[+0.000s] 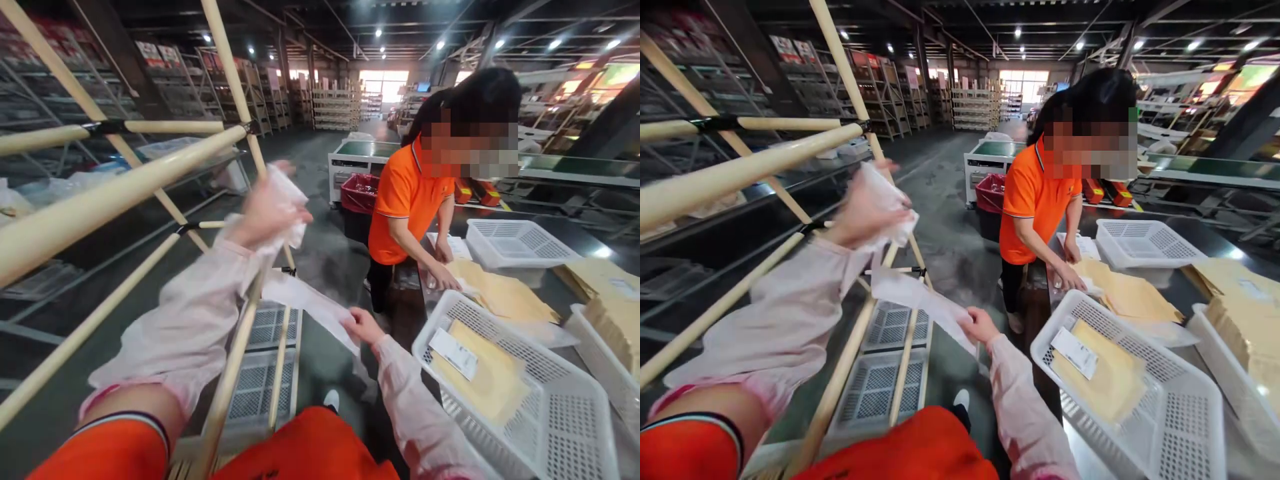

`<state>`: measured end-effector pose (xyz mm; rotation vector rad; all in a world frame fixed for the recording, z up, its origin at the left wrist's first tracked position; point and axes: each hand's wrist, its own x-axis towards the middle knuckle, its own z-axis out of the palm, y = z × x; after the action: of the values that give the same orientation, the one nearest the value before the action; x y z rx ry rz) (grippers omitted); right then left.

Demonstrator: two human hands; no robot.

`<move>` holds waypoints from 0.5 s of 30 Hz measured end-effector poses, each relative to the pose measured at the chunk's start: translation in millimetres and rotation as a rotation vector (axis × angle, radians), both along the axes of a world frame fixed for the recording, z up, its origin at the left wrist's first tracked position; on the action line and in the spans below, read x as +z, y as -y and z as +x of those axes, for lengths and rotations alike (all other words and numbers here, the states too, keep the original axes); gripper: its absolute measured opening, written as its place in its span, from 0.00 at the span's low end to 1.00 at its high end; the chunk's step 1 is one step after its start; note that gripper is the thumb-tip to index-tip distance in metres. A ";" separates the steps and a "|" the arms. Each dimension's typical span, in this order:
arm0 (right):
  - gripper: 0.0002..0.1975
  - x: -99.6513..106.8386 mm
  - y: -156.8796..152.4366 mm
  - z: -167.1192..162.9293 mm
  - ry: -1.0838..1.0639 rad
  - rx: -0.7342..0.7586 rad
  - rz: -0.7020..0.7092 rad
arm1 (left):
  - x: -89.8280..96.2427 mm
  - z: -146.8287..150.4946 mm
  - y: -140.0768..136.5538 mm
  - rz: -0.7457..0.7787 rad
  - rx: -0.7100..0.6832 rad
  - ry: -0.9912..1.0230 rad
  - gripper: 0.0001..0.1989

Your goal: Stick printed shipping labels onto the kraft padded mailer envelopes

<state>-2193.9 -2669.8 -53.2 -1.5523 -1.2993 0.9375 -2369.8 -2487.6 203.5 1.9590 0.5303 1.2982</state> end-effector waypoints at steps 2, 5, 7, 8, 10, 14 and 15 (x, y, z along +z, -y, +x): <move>0.15 32.4 -43.5 26.4 0.023 0.005 0.059 | -33.7 37.8 4.3 -0.052 -0.295 -0.499 0.54; 0.16 71.6 -92.6 62.9 0.019 0.041 0.116 | -78.2 87.7 0.6 -0.193 -0.516 -0.893 0.40; 0.20 78.6 -110.3 82.6 -0.094 0.101 0.065 | -90.1 107.1 -19.6 -0.326 -0.553 -0.978 0.18; 0.22 75.6 -115.6 90.8 -0.197 0.140 0.014 | -90.9 112.7 -35.4 -0.375 -0.552 -0.994 0.11; 0.25 60.2 -123.2 104.5 -0.417 0.214 -0.099 | -86.7 118.6 -75.4 -0.497 -0.524 -0.923 0.07; 0.26 14.4 -148.0 124.4 -0.532 0.275 -0.240 | -78.4 130.4 -166.4 -0.832 -0.320 -0.348 0.16; 0.25 3.1 -158.2 128.8 -0.521 0.277 -0.261 | -77.7 136.1 -188.7 -0.855 -0.253 -0.229 0.18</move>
<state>-2065.1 -2511.6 -50.0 -1.2064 -1.0533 1.6164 -2233.7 -2299.0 125.8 1.3804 0.7624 0.5366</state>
